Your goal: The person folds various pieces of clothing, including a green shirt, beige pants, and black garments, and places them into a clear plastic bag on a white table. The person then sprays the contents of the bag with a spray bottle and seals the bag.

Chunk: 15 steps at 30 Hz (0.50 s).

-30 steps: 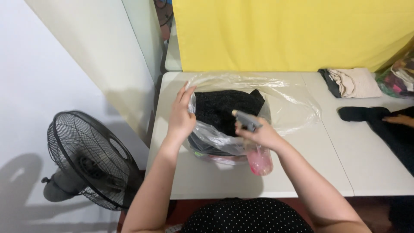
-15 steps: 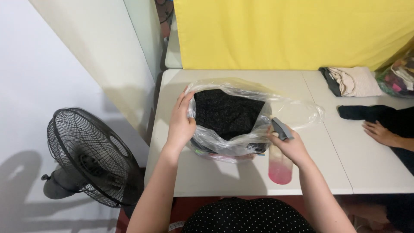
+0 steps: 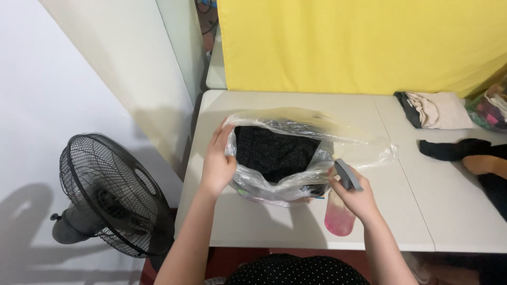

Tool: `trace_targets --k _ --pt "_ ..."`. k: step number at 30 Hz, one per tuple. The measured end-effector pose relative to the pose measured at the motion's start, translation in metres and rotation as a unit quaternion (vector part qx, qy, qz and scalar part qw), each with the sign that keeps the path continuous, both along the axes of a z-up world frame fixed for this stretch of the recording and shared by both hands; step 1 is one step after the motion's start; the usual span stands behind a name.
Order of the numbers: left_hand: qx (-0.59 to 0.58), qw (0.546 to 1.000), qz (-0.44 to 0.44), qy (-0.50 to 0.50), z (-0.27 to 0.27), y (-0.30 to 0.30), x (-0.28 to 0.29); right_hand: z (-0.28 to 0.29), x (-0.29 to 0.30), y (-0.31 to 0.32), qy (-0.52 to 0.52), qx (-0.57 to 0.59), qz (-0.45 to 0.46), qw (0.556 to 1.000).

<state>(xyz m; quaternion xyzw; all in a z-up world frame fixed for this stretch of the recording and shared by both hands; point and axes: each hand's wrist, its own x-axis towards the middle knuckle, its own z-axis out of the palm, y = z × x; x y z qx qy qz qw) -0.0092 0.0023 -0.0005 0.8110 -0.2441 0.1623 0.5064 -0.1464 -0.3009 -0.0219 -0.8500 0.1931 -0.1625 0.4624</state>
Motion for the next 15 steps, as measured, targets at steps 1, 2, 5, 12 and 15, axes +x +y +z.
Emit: trace_targets --k 1,2,5,12,15 --pt "0.001 1.000 0.001 0.001 -0.002 0.000 -0.002 -0.006 -0.002 -0.004 0.001 0.001 0.001 1.000" --pt "0.002 1.000 0.005 0.008 -0.004 0.000 -0.004 -0.013 -0.003 -0.008 -0.012 -0.005 0.005 1.000" --pt "-0.004 1.000 0.010 0.023 -0.002 0.000 -0.011 -0.020 -0.005 -0.013 -0.030 -0.034 0.022 0.999" --pt "-0.044 0.995 0.010 -0.084 -0.017 -0.008 -0.021 -0.028 -0.009 -0.025 -0.037 -0.075 0.090 0.992" --pt "-0.038 0.997 0.024 -0.060 -0.014 -0.009 -0.030 -0.041 -0.005 -0.034 -0.003 -0.087 0.085 0.993"
